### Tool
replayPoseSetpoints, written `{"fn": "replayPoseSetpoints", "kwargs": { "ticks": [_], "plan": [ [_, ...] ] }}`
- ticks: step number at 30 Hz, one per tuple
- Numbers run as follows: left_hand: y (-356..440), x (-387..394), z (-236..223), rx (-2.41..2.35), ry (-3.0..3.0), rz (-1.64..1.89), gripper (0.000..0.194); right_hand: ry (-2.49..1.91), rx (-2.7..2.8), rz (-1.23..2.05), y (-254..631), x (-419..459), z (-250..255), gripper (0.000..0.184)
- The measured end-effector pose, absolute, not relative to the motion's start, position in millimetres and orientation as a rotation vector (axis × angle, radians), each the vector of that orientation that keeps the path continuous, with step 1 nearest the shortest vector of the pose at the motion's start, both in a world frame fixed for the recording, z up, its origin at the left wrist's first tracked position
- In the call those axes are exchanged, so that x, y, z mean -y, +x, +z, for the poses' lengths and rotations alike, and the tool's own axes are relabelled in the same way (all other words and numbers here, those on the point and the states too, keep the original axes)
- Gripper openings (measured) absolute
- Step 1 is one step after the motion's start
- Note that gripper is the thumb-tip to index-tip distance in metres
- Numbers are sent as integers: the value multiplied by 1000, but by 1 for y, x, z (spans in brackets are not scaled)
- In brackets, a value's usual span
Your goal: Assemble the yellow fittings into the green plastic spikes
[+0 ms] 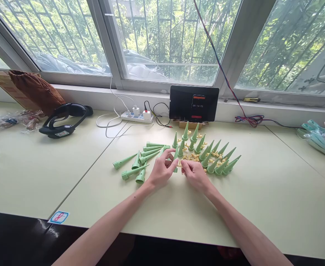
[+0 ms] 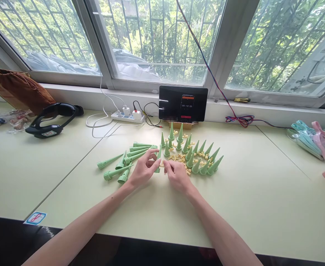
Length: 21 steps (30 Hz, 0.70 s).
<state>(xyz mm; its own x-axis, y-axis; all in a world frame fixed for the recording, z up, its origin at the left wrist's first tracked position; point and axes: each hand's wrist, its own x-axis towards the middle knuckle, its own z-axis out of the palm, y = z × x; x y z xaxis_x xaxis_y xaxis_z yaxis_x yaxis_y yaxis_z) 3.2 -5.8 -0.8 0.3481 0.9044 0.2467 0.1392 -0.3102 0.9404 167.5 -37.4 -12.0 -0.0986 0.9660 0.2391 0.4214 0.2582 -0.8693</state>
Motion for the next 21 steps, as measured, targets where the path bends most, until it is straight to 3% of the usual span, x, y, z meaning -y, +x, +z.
{"fn": "replayPoseSetpoints", "kwargs": {
  "ticks": [8,15,21],
  "plan": [
    [4,6,-3,-947,1744,1067,33,-1322,1632,825,167,37,-13,61],
    [4,4,-2,-1067,1674,1109,36,-1215,1568,866,167,38,-11,30],
    [4,4,1,-1063,1683,1108,35,-1187,1600,868,167,38,-12,26]
  ]
}}
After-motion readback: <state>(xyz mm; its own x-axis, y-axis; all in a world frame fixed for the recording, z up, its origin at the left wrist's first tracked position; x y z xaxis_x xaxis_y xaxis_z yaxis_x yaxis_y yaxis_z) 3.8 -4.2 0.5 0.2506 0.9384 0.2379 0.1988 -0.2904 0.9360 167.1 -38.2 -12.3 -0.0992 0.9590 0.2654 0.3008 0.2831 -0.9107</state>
